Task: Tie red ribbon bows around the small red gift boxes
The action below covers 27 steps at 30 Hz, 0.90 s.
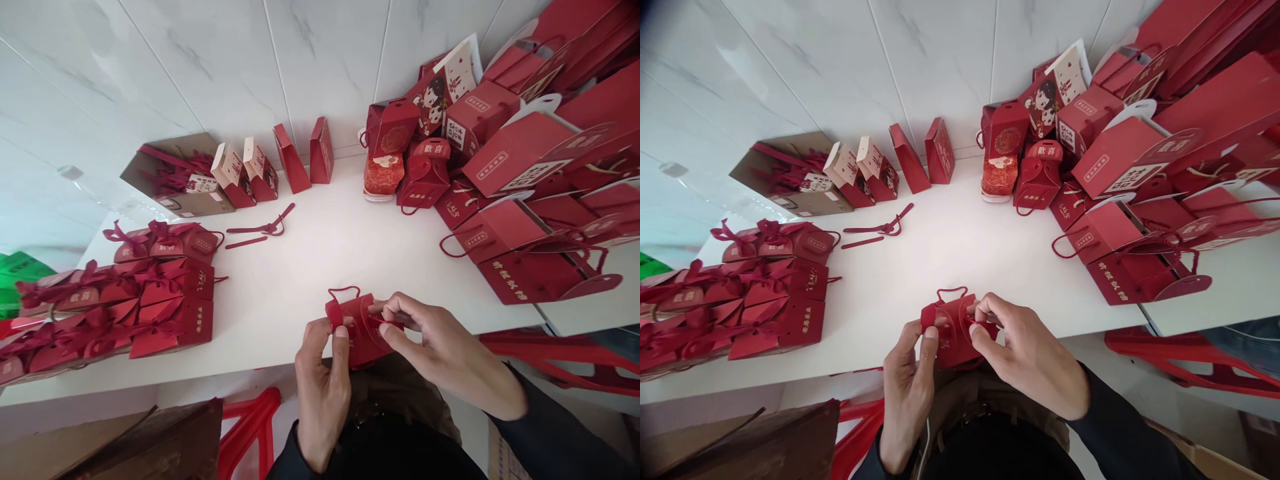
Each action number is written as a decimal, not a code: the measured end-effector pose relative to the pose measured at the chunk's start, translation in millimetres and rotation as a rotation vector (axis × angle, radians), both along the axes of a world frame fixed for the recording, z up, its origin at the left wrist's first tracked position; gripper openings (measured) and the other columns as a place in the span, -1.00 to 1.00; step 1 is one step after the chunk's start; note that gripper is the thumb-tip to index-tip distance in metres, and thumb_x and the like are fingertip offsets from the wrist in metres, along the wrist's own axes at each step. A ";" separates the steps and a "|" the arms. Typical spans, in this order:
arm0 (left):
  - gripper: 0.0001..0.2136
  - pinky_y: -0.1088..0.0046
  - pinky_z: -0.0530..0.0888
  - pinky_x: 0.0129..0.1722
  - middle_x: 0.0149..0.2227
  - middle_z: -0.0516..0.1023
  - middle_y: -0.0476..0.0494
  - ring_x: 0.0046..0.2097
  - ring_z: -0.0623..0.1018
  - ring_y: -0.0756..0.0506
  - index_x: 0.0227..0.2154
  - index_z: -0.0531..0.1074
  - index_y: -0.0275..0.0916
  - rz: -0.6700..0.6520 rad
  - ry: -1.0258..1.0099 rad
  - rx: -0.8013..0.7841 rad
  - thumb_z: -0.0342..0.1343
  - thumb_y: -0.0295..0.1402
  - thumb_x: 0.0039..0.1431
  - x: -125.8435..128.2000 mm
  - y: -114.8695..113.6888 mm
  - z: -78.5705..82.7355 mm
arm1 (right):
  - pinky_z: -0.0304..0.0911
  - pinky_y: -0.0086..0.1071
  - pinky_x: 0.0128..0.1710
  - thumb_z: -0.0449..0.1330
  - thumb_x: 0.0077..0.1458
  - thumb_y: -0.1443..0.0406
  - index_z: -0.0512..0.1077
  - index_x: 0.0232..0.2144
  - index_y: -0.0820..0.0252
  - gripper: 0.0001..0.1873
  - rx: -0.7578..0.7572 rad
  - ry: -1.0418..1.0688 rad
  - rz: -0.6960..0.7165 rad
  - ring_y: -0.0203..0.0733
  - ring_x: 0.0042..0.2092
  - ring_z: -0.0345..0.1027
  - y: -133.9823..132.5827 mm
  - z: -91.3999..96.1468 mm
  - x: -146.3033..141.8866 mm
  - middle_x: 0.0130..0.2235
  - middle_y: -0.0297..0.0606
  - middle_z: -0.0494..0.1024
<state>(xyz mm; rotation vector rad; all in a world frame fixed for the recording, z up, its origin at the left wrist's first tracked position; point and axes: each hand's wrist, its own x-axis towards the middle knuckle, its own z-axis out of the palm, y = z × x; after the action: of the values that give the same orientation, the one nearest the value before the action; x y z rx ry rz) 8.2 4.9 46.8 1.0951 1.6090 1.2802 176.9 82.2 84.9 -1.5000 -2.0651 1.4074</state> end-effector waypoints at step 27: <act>-0.67 0.32 0.49 -0.22 -0.38 0.49 -0.11 -0.30 0.49 -0.13 -0.26 0.52 -0.18 -0.115 -0.132 0.014 -0.02 -0.08 0.43 3.6 21.2 -9.6 | 0.41 -0.19 0.01 0.00 0.33 0.39 0.38 0.18 0.09 -0.58 0.328 0.182 0.451 -0.10 0.05 0.49 57.6 19.3 -25.9 0.06 -0.15 0.59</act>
<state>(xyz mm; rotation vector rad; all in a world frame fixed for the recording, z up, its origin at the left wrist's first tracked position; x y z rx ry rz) 11.8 26.1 37.2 1.0733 1.4213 1.2626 151.0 139.8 104.1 -0.7818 -2.4600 1.1978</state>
